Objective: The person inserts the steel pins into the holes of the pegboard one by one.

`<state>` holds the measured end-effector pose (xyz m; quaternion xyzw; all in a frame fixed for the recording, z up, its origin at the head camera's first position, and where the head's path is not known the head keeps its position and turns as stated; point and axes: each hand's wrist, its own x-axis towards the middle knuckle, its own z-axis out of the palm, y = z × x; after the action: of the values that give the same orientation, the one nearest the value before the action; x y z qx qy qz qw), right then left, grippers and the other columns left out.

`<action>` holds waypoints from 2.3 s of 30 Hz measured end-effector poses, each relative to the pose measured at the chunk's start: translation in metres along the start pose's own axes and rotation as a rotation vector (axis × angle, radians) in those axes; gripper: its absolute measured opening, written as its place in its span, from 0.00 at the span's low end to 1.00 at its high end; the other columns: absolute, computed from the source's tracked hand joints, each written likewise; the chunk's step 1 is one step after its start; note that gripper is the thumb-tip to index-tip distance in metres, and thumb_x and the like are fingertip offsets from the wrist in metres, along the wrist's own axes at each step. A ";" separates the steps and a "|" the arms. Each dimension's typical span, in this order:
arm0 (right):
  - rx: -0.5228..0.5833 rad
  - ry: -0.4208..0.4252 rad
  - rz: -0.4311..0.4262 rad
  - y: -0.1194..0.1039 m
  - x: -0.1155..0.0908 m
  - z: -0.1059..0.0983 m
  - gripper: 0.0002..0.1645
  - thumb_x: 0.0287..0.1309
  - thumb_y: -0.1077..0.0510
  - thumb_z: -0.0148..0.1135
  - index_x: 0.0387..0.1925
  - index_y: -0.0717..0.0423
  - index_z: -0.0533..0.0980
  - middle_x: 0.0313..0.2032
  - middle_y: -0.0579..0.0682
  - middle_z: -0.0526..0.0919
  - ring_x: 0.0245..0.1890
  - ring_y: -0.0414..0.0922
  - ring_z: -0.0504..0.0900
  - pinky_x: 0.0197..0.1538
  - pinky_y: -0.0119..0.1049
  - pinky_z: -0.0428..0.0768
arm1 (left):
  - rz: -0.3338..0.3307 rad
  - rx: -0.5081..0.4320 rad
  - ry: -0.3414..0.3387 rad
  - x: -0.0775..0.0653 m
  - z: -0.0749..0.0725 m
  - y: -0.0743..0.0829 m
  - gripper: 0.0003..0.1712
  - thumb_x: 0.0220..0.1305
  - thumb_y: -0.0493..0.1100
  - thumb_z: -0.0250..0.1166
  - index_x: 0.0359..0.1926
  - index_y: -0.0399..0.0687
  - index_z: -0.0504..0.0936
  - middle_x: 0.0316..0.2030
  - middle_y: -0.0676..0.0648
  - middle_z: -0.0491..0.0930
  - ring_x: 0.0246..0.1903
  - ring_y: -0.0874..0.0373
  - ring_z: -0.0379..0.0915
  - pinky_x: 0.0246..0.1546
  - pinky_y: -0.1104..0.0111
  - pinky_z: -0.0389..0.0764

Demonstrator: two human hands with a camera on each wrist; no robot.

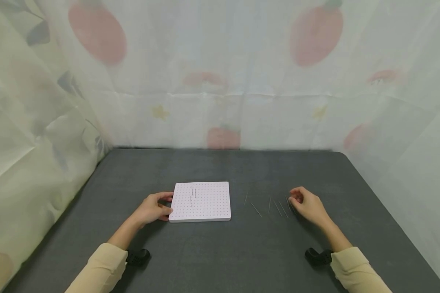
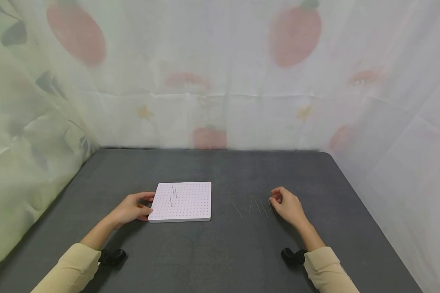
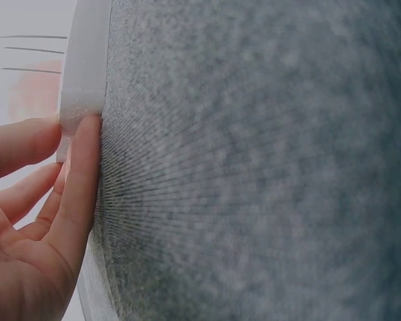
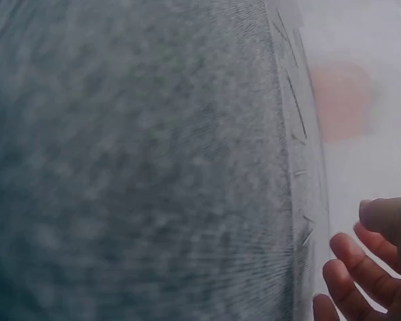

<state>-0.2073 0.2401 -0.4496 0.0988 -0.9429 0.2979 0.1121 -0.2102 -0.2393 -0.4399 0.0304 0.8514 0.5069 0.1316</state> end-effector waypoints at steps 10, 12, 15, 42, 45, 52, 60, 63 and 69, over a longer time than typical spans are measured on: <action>-0.042 -0.038 0.064 0.004 -0.002 0.001 0.09 0.55 0.61 0.61 0.38 0.61 0.76 0.27 0.48 0.80 0.25 0.40 0.73 0.28 0.35 0.70 | -0.003 -0.008 0.002 0.001 0.000 -0.002 0.34 0.53 0.29 0.63 0.63 0.35 0.64 0.54 0.34 0.68 0.34 0.55 0.78 0.29 0.63 0.83; -0.046 -0.049 0.065 0.005 -0.002 0.001 0.09 0.54 0.61 0.61 0.37 0.61 0.76 0.27 0.48 0.79 0.26 0.41 0.74 0.29 0.35 0.70 | -0.003 -0.011 0.001 0.001 0.000 -0.002 0.34 0.53 0.29 0.63 0.62 0.34 0.65 0.53 0.34 0.68 0.34 0.55 0.78 0.28 0.63 0.83; -0.049 -0.066 0.059 0.004 -0.002 0.001 0.09 0.54 0.61 0.61 0.37 0.61 0.76 0.28 0.49 0.78 0.27 0.42 0.74 0.30 0.37 0.71 | -0.003 -0.008 0.000 0.000 0.000 -0.001 0.34 0.53 0.29 0.63 0.62 0.34 0.65 0.53 0.33 0.68 0.34 0.55 0.77 0.28 0.63 0.83; -0.108 -0.080 0.032 0.004 0.004 0.004 0.07 0.50 0.65 0.60 0.34 0.57 0.76 0.26 0.47 0.72 0.25 0.42 0.67 0.28 0.35 0.65 | -0.003 0.009 0.003 -0.002 0.000 0.001 0.34 0.54 0.29 0.63 0.62 0.34 0.64 0.53 0.34 0.68 0.34 0.55 0.77 0.28 0.63 0.83; -0.112 -0.074 0.041 0.003 0.005 0.004 0.07 0.50 0.65 0.59 0.33 0.57 0.76 0.25 0.47 0.72 0.25 0.42 0.66 0.27 0.35 0.64 | 0.001 0.007 -0.001 -0.002 -0.001 0.001 0.34 0.54 0.29 0.63 0.63 0.35 0.64 0.53 0.34 0.68 0.34 0.55 0.77 0.29 0.63 0.83; -0.116 -0.089 0.086 0.001 0.005 0.005 0.05 0.51 0.63 0.61 0.33 0.56 0.77 0.26 0.48 0.73 0.25 0.43 0.69 0.27 0.37 0.67 | 0.001 -0.002 -0.001 -0.001 -0.001 -0.001 0.34 0.54 0.29 0.63 0.63 0.35 0.65 0.54 0.34 0.68 0.34 0.55 0.78 0.28 0.63 0.83; -0.115 -0.103 0.126 -0.002 0.004 0.004 0.05 0.54 0.60 0.62 0.32 0.57 0.77 0.28 0.50 0.74 0.26 0.43 0.70 0.27 0.37 0.68 | -0.004 -0.012 0.007 0.000 0.000 0.000 0.34 0.53 0.29 0.63 0.63 0.36 0.65 0.53 0.35 0.68 0.34 0.54 0.78 0.28 0.62 0.83; -0.112 -0.104 0.133 -0.003 0.003 0.004 0.04 0.54 0.60 0.61 0.32 0.57 0.77 0.28 0.50 0.74 0.25 0.43 0.70 0.26 0.36 0.68 | -0.006 -0.009 0.007 0.000 0.000 0.000 0.34 0.53 0.29 0.63 0.63 0.36 0.65 0.53 0.35 0.69 0.34 0.55 0.78 0.28 0.62 0.83; -0.110 -0.111 0.144 -0.003 0.003 0.005 0.04 0.55 0.60 0.61 0.31 0.56 0.78 0.28 0.50 0.74 0.24 0.43 0.70 0.25 0.35 0.67 | -0.013 -0.008 0.015 0.000 0.001 0.001 0.34 0.53 0.29 0.63 0.62 0.37 0.65 0.53 0.35 0.68 0.34 0.55 0.78 0.28 0.63 0.83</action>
<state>-0.2099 0.2347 -0.4509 0.0410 -0.9672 0.2469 0.0431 -0.2101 -0.2385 -0.4397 0.0205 0.8505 0.5097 0.1286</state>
